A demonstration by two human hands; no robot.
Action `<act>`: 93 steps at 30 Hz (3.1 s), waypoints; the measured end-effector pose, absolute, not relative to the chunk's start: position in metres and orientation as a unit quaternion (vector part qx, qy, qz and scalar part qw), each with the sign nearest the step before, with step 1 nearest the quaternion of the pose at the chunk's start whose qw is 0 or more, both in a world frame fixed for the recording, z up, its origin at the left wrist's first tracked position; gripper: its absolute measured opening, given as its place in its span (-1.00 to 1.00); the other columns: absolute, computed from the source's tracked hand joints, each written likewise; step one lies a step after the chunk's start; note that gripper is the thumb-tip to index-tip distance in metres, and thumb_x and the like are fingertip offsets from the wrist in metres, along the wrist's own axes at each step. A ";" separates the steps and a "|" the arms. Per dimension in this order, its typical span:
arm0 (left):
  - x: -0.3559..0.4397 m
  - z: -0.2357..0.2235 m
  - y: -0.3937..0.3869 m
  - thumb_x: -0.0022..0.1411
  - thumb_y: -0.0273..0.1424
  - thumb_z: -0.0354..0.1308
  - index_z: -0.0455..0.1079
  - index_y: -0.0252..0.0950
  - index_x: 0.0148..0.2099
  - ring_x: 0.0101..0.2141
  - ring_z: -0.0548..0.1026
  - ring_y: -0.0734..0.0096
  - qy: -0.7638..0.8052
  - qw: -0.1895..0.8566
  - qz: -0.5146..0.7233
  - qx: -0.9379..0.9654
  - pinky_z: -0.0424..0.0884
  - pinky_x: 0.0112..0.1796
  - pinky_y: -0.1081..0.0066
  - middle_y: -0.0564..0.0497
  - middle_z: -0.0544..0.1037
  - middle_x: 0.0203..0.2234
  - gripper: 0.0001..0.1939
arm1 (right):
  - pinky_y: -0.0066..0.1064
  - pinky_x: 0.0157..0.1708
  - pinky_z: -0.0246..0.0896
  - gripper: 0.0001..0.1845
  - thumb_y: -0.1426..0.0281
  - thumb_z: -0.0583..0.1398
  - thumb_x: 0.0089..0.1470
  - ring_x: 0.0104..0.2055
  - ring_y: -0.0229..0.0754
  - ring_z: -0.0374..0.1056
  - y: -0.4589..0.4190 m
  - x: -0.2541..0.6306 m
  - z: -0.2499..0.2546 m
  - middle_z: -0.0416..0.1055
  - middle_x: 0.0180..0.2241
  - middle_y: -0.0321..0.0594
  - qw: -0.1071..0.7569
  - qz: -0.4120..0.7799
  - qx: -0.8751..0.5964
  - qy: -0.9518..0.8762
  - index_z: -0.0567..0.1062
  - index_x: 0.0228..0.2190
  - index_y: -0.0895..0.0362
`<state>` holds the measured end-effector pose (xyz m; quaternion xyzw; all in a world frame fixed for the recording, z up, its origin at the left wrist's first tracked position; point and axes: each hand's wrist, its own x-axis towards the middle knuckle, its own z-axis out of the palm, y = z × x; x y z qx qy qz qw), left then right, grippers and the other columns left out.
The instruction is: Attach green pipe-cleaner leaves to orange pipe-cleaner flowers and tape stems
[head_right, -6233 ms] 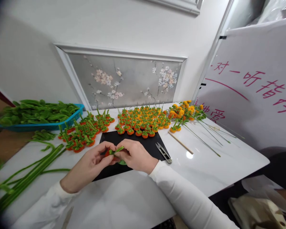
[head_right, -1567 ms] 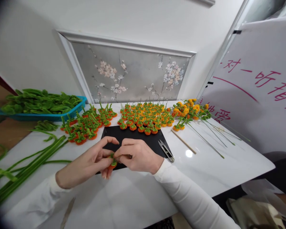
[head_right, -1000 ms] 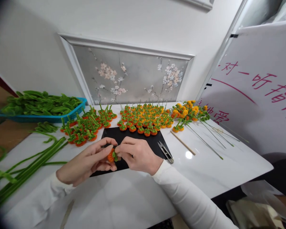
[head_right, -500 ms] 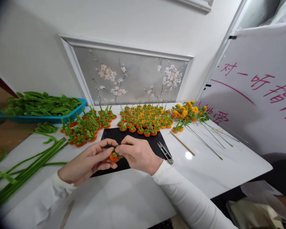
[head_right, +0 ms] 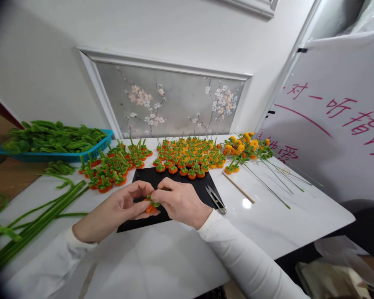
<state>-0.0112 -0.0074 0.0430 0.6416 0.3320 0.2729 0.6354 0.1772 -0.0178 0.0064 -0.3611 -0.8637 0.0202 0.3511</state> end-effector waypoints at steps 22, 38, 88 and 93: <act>-0.018 0.045 -0.011 0.20 -0.38 0.09 0.30 -0.27 -0.14 -0.33 0.57 0.35 0.297 0.761 0.222 0.533 0.46 -0.30 0.53 -0.03 0.52 -0.31 -0.83 | -0.52 -0.49 0.13 -0.88 0.42 0.16 0.06 -0.47 -0.36 0.23 -0.017 0.184 0.020 0.35 -0.46 -0.26 0.460 0.314 -0.282 -0.781 0.50 -0.36 0.17; -0.004 0.039 -0.017 0.10 -0.37 0.16 0.18 -0.18 -0.09 -0.29 0.42 0.42 0.350 0.501 0.301 0.732 0.39 -0.28 0.42 0.02 0.35 -0.18 -0.68 | -0.58 -0.60 -0.04 -0.95 0.49 0.15 -0.03 -0.57 -0.42 0.06 -0.020 0.180 0.015 0.21 -0.56 -0.35 0.453 0.242 -0.359 -0.779 0.38 -0.50 0.20; -0.004 0.038 -0.011 -0.05 -0.38 0.22 0.38 -0.33 -0.54 -0.24 0.45 0.27 0.419 0.457 0.267 0.738 0.40 -0.22 0.36 -0.10 0.40 -0.15 -0.86 | -0.53 -0.49 0.05 -0.94 0.51 0.10 0.03 -0.45 -0.33 0.20 -0.022 0.175 0.011 0.29 -0.43 -0.27 0.371 0.105 -0.343 -0.856 0.35 -0.46 0.16; -0.005 0.034 -0.012 -0.02 -0.43 0.17 0.37 -0.31 -0.57 -0.28 0.46 0.29 0.413 0.407 0.265 0.770 0.39 -0.25 0.38 -0.08 0.46 -0.22 -0.87 | -0.52 -0.44 0.10 -0.89 0.45 0.08 0.10 -0.41 -0.33 0.23 -0.022 0.172 0.008 0.31 -0.39 -0.24 0.341 0.077 -0.340 -0.873 0.39 -0.42 0.16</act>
